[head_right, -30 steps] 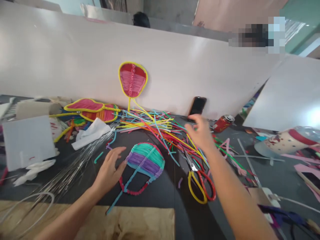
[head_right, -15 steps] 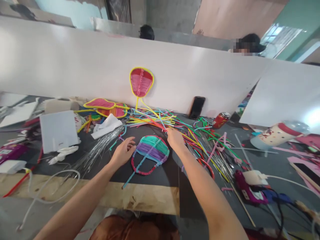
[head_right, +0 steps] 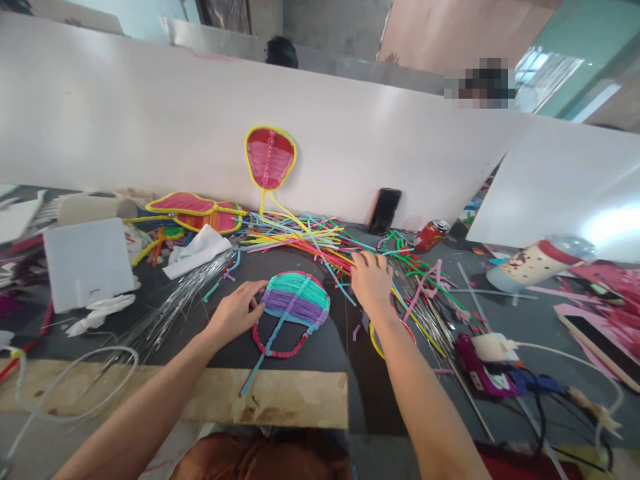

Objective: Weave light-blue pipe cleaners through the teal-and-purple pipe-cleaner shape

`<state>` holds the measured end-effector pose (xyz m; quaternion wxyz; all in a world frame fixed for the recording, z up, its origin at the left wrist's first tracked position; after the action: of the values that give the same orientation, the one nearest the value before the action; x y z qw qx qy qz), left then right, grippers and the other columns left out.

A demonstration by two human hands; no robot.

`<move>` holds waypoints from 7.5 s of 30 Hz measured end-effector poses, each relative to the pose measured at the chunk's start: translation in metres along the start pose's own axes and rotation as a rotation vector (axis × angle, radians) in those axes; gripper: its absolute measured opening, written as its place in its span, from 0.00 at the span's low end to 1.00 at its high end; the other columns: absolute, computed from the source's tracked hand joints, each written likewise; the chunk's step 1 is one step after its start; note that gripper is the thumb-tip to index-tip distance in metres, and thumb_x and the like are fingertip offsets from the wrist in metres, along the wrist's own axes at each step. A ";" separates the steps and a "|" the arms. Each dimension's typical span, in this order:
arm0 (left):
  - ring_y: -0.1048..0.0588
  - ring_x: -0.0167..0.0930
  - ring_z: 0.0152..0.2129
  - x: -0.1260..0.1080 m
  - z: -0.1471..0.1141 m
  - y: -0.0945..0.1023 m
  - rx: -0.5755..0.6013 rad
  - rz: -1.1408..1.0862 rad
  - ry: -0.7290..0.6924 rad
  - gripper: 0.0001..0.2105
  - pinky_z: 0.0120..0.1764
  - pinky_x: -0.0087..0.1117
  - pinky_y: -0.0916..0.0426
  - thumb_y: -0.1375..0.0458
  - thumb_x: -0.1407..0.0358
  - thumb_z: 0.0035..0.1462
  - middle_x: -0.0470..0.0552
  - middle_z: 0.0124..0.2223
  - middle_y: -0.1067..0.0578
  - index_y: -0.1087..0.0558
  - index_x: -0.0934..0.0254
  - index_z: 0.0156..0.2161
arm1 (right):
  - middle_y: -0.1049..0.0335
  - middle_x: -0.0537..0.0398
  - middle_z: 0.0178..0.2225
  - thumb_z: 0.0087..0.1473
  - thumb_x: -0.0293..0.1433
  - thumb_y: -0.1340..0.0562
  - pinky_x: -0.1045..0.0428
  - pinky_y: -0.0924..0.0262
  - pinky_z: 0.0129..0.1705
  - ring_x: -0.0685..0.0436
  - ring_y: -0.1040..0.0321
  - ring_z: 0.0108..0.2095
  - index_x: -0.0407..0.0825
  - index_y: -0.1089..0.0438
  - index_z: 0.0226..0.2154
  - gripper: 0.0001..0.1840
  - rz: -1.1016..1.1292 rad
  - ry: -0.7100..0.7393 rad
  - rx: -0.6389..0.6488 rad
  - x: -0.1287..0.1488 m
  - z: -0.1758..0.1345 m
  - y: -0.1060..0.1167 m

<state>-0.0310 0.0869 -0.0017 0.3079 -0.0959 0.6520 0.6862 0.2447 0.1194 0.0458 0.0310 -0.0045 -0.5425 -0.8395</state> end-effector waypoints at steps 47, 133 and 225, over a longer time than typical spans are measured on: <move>0.35 0.35 0.34 -0.060 -0.024 -0.017 0.109 0.406 -0.167 0.11 0.37 0.37 0.39 0.47 0.65 0.56 0.52 0.31 0.29 0.29 0.63 0.24 | 0.25 0.48 0.35 0.55 0.38 0.45 0.48 0.36 0.40 0.41 0.28 0.36 0.48 0.31 0.37 0.13 0.841 -0.174 -0.085 -0.013 -0.039 -0.011; 0.33 0.33 0.37 -0.046 -0.009 -0.016 0.300 0.212 -0.414 0.06 0.42 0.38 0.44 0.46 0.64 0.58 0.48 0.34 0.26 0.27 0.61 0.35 | 0.32 0.60 0.21 0.54 0.26 0.45 0.46 0.54 0.46 0.49 0.36 0.25 0.50 0.34 0.23 0.11 0.296 0.439 0.336 0.059 -0.078 0.021; 0.27 0.31 0.38 -0.011 0.013 0.002 0.188 -0.187 -0.318 0.07 0.44 0.31 0.33 0.42 0.67 0.55 0.49 0.37 0.22 0.21 0.59 0.36 | 0.26 0.55 0.34 0.52 0.33 0.40 0.50 0.39 0.39 0.45 0.30 0.35 0.51 0.29 0.37 0.08 0.968 0.031 0.601 0.058 -0.070 -0.038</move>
<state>-0.0205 0.0959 0.0077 0.4769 -0.0170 0.6446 0.5973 0.1861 0.0682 -0.0149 0.4199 -0.2312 -0.6932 -0.5382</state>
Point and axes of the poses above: each hand's wrist, its own z-axis towards the middle knuckle, its own y-axis out of the back of the hand, x = y × z, the point moved 7 cm from there along z, towards the middle knuckle
